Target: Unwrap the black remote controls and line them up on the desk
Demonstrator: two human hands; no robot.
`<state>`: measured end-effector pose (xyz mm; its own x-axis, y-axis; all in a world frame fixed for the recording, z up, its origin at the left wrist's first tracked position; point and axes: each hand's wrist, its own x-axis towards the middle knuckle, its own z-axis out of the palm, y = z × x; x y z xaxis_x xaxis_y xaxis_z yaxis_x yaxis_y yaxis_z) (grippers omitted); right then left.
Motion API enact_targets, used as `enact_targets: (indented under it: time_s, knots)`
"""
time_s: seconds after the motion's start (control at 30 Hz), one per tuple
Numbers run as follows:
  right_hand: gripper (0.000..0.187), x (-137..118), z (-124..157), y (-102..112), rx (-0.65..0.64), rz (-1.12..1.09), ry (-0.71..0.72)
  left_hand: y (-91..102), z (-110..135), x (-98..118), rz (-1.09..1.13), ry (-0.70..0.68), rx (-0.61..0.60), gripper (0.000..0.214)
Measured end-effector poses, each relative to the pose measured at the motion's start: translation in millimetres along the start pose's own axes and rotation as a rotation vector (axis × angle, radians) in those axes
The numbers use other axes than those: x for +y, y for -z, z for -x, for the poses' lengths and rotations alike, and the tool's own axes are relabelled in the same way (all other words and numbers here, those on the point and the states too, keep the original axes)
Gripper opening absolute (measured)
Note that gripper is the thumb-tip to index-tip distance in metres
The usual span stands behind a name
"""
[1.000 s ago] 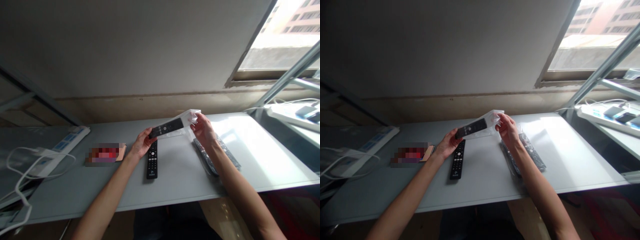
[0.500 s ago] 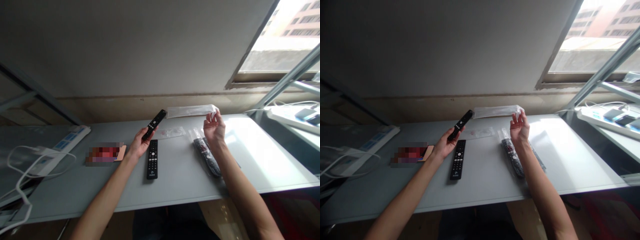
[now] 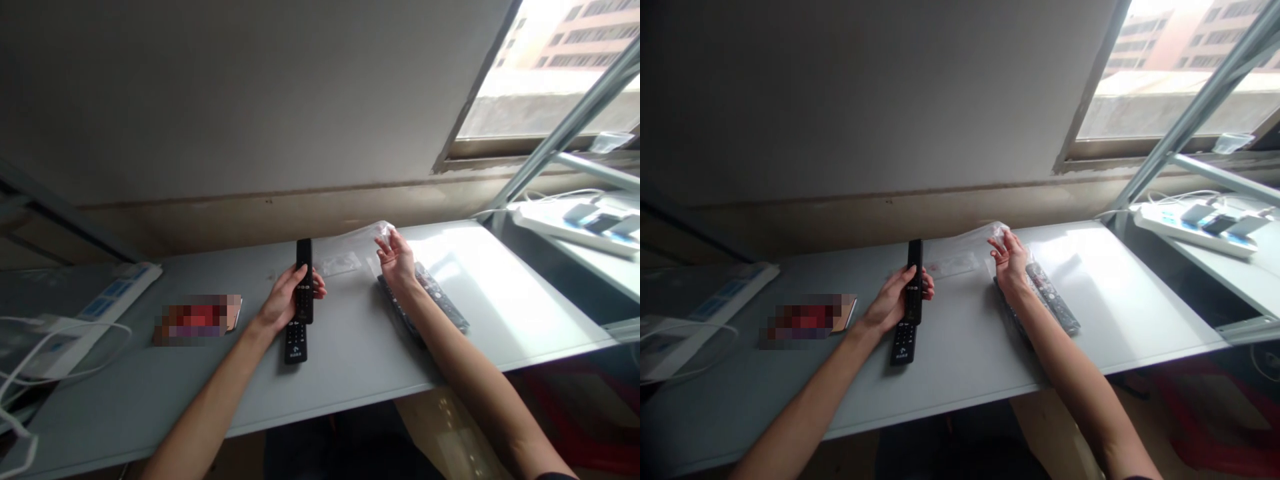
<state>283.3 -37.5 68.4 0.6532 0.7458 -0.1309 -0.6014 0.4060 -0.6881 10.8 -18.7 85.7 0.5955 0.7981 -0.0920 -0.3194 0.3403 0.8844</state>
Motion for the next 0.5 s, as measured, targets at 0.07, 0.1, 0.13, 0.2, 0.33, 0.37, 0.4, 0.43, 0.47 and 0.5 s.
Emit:
enact_targets:
  time_s: [0.07, 0.1, 0.13, 0.2, 0.33, 0.37, 0.4, 0.43, 0.47, 0.5]
  knots:
    - [0.015, 2.6, 1.7, -0.8, -0.020, 0.013, 0.000, -5.2, 2.4, -1.5, -0.064, 0.014, -0.021, 0.042]
    - [0.016, 3.5, 2.7, -1.2, -0.034, 0.020, 0.000, -7.5, 3.5, -2.4, -0.090, 0.017, -0.032, 0.043]
    - [0.017, 4.2, 3.7, -1.7, -0.048, 0.026, -0.001, -9.6, 4.4, -3.5, -0.110, 0.017, -0.044, 0.047]
    - [0.018, 5.1, 5.5, -2.7, -0.074, 0.035, -0.006, -12.4, 5.4, -6.1, -0.139, 0.010, -0.065, 0.055]
    - [0.019, 6.9, 8.1, -3.0, -0.111, 0.035, -0.022, -10.9, 3.2, -11.5, -0.232, -0.040, -0.031, 0.055]
    - [0.019, 7.8, 8.5, -2.7, -0.124, 0.037, -0.025, -8.6, 1.7, -12.8, -0.274, -0.061, -0.016, 0.055]
    - [0.019, 8.7, 8.8, -2.2, -0.139, 0.042, -0.027, -5.6, -0.2, -13.9, -0.329, -0.087, 0.000, 0.057]
    - [0.020, 9.7, 9.0, -1.8, -0.153, 0.050, -0.027, -2.1, -2.3, -15.1, -0.400, -0.117, 0.016, 0.057]
    - [0.020, 10.7, 9.2, -1.4, -0.166, 0.059, -0.026, 1.8, -4.5, -16.2, -0.487, -0.149, 0.032, 0.057]
    - [0.020, 11.4, 9.5, -1.3, -0.176, 0.071, -0.026, 5.7, -6.7, -17.4, -0.585, -0.183, 0.050, 0.053]
